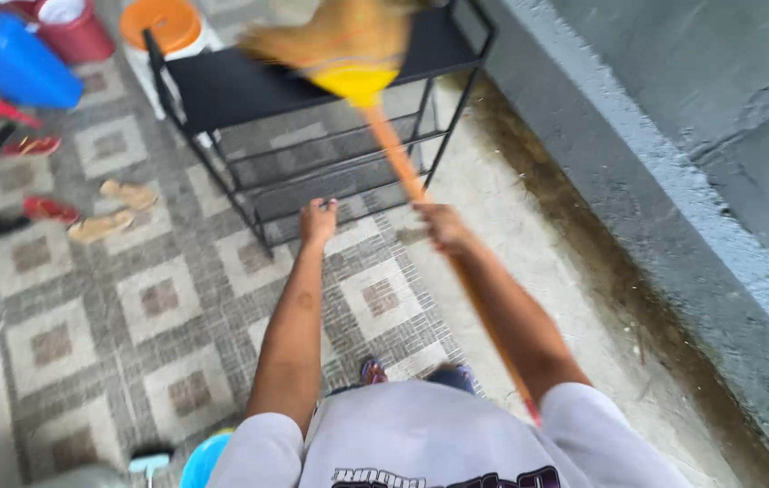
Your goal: The person organizes several pairs of shoes on the floor, then uses a broom to sweep the tiled area and a metal shoe rack. The person also moves a spray bottle and a hanger before sweeping.
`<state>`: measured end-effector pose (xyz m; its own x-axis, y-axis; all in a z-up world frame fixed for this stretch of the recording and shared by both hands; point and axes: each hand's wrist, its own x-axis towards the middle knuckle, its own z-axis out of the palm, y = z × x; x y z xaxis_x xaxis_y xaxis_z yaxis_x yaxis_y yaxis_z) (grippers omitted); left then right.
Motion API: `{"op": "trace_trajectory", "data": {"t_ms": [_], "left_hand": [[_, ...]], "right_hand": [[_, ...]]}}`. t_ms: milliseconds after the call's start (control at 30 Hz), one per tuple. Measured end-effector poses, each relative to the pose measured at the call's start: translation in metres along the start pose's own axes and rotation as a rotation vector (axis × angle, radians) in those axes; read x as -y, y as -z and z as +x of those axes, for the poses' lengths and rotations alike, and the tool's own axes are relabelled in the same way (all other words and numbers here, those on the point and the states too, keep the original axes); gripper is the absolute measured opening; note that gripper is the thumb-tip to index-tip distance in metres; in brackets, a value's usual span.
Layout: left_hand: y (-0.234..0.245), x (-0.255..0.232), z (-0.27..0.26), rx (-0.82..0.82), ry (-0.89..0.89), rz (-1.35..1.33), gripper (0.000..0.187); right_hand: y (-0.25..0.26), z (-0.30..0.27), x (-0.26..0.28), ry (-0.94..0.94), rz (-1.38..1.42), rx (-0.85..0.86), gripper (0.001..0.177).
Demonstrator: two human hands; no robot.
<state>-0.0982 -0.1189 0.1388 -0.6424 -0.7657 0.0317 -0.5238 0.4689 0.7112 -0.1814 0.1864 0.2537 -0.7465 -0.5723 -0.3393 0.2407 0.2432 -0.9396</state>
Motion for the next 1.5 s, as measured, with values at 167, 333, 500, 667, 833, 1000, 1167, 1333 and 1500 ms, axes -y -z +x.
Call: {"op": "trace_trajectory", "data": {"t_ms": [167, 333, 500, 667, 833, 1000, 1167, 1333, 1500], "left_hand": [[0.038, 0.061, -0.016, 0.118, 0.307, 0.038, 0.058], [0.008, 0.027, 0.02, 0.039, 0.24, 0.065, 0.061], [0.013, 0.016, 0.081, -0.406, 0.242, -0.125, 0.072], [0.09, 0.048, 0.131, -0.778, 0.098, 0.001, 0.069], [0.102, -0.039, 0.204, -0.861, 0.089, 0.065, 0.077], [0.049, -0.12, 0.238, -1.176, 0.529, -0.196, 0.109], [-0.004, -0.108, 0.244, -0.38, 0.737, -1.947, 0.064], [-0.026, -0.082, 0.272, -0.314, 0.571, -1.981, 0.035], [-0.038, -0.072, 0.285, -0.272, 0.531, -1.98, 0.025]], "right_hand": [[0.046, -0.027, -0.006, -0.105, -0.4, -0.384, 0.054], [-0.028, -0.005, 0.018, -0.146, -0.727, -0.214, 0.054], [-0.065, 0.033, 0.023, -0.051, -0.659, 0.043, 0.052], [0.017, 0.105, 0.075, -0.033, -0.38, -0.116, 0.039], [0.072, 0.211, 0.139, 0.273, -0.417, -0.138, 0.029], [0.063, 0.303, 0.166, 0.293, -0.252, -0.242, 0.02], [0.089, 0.357, 0.171, 0.387, -0.399, -0.264, 0.023], [0.11, 0.389, 0.17, 0.558, -0.505, -0.201, 0.022], [0.117, 0.413, 0.18, 0.317, -0.432, -0.194, 0.02]]}}
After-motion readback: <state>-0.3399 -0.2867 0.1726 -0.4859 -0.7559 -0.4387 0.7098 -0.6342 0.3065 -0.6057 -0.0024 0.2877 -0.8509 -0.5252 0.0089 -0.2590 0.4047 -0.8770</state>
